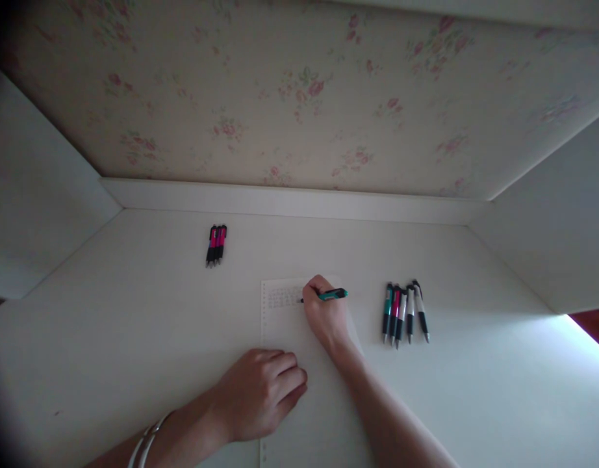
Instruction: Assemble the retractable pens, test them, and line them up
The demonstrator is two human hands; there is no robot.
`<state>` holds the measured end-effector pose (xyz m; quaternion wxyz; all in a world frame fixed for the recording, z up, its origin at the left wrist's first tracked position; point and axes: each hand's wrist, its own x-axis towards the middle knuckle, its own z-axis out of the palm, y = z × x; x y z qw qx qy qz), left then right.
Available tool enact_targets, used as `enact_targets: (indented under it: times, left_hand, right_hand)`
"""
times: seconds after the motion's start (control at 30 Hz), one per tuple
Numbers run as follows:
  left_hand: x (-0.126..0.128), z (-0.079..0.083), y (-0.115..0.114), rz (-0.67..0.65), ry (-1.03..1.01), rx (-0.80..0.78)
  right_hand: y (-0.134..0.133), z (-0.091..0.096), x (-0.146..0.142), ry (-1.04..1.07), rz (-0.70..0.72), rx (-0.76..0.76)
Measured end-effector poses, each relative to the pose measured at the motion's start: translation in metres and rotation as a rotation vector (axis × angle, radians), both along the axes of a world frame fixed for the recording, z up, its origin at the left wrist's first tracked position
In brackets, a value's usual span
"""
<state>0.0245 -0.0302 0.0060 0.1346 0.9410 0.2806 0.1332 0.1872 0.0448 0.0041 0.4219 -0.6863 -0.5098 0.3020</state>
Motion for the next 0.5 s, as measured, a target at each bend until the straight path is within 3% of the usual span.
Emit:
enact_targets:
  times: [0.17, 0.23, 0.3, 0.4, 0.5]
  left_hand:
    - [0.0, 0.001, -0.002, 0.029, -0.033, -0.05]
    - [0.0, 0.002, -0.002, 0.039, -0.065, -0.106]
    - [-0.002, 0.002, -0.002, 0.054, -0.125, -0.175]
    - [-0.005, 0.002, 0.0, 0.107, -0.255, -0.272]
    - [-0.008, 0.0, 0.001, 0.129, -0.326, -0.326]
  right_hand:
    - [-0.014, 0.002, 0.009, 0.131, -0.017, 0.028]
    - [-0.028, 0.003, 0.013, 0.058, 0.011, 0.036]
    - [-0.046, 0.002, 0.017, 0.054, 0.134, 0.101]
    - [-0.068, 0.0, 0.019, 0.279, 0.318, 0.097]
    - [-0.077, 0.0, 0.018, 0.439, 0.31, 0.084]
